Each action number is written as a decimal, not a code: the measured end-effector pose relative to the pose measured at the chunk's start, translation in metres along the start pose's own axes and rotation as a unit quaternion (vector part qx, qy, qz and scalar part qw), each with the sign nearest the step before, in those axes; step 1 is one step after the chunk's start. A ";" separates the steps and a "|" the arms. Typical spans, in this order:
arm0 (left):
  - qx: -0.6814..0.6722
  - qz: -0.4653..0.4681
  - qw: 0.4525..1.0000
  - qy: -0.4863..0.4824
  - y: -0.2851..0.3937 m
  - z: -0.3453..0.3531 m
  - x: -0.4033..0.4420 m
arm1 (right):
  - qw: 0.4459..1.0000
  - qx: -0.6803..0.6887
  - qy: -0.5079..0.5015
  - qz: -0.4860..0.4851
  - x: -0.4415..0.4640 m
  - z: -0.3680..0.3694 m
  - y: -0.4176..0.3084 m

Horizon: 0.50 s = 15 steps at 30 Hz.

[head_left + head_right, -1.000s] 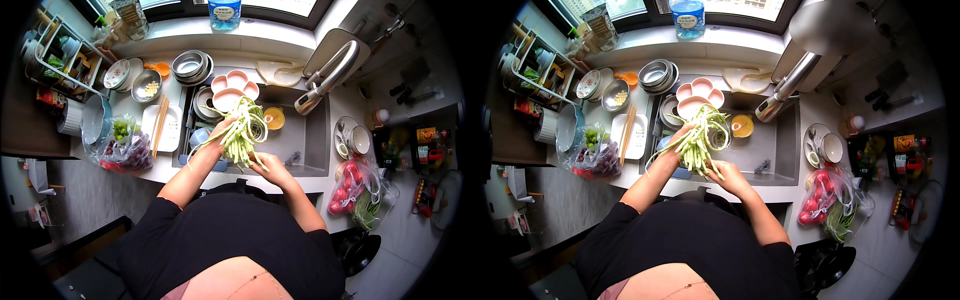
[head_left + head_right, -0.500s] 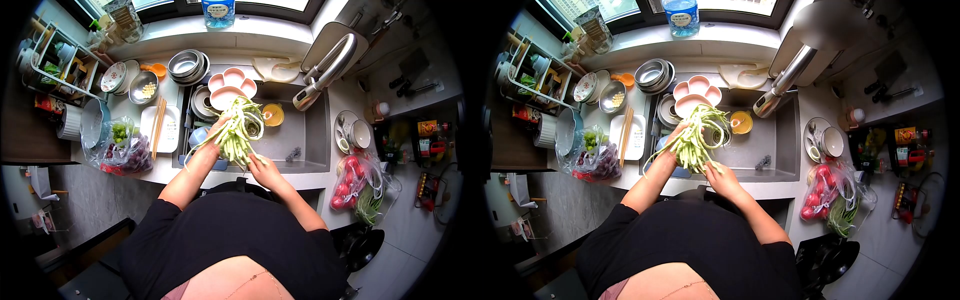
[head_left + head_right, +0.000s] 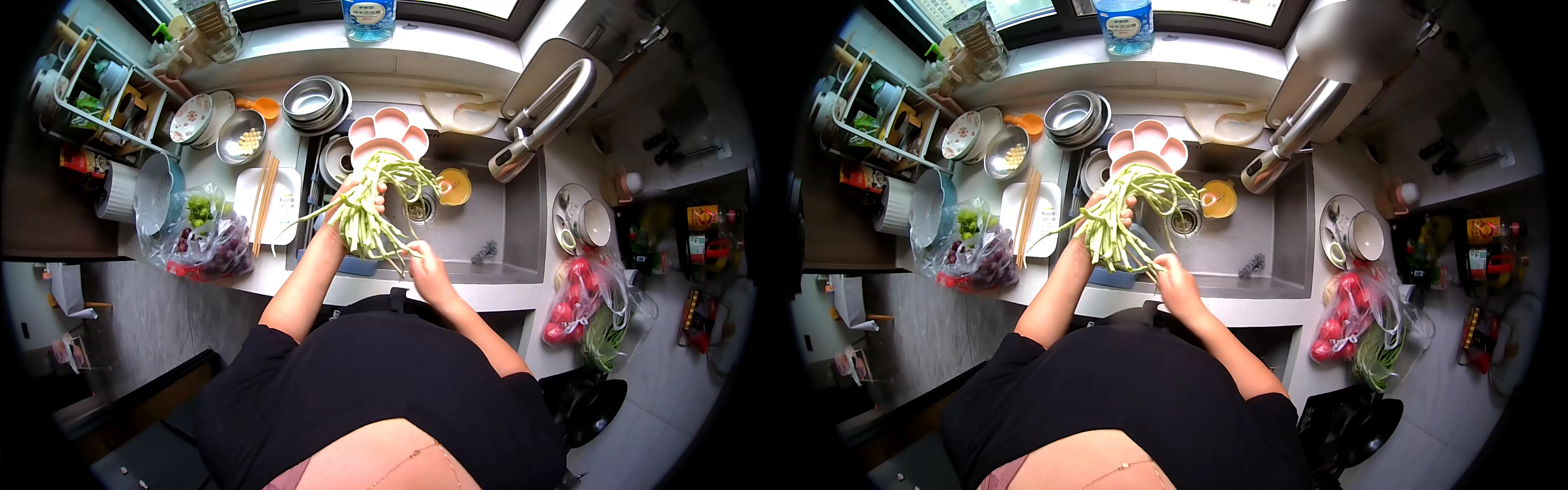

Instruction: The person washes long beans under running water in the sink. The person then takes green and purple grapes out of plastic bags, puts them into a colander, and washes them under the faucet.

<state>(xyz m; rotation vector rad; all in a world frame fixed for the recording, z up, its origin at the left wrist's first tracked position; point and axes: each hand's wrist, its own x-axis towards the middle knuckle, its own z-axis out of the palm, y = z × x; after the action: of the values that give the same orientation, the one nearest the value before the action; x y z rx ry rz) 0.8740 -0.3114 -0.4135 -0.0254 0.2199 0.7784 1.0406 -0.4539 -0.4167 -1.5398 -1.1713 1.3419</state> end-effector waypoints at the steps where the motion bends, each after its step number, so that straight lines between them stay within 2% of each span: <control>1: 0.003 0.001 1.000 -0.002 0.001 -0.002 -0.001 | 0.997 0.066 -0.002 0.044 0.001 -0.004 -0.003; 2: 0.019 0.001 1.000 -0.013 0.003 -0.006 -0.001 | 0.981 0.124 -0.032 0.148 0.004 -0.017 -0.008; 3: 0.034 0.000 0.999 -0.024 0.004 -0.010 -0.002 | 0.960 0.173 -0.021 0.218 0.008 -0.024 -0.014; 6: 0.081 0.011 0.997 0.009 0.000 -0.005 -0.003 | 0.923 0.317 -0.052 0.210 0.005 -0.042 -0.037; 9: 0.111 0.004 0.992 0.056 -0.003 -0.004 0.000 | 0.953 0.152 -0.184 0.187 0.001 -0.046 -0.076; 10: 0.119 0.005 0.991 0.068 -0.004 -0.003 0.000 | 0.977 0.023 -0.187 0.098 -0.003 -0.039 -0.079; 11: 0.127 0.007 0.989 0.080 -0.005 -0.001 0.001 | 0.975 0.028 -0.216 0.043 -0.003 -0.036 -0.067; 14: 0.119 0.003 0.989 0.086 -0.005 0.005 0.000 | 0.970 -0.064 -0.224 0.065 -0.010 -0.034 -0.082; 15: 0.119 0.003 0.988 0.096 -0.005 0.008 -0.001 | 0.972 -0.103 -0.212 0.015 -0.010 -0.034 -0.076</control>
<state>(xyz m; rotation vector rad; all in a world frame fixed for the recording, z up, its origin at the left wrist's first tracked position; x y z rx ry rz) 0.8781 -0.3147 -0.4054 0.1269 0.4949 0.7510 1.0624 -0.4417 -0.3367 -1.4541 -1.5971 1.6655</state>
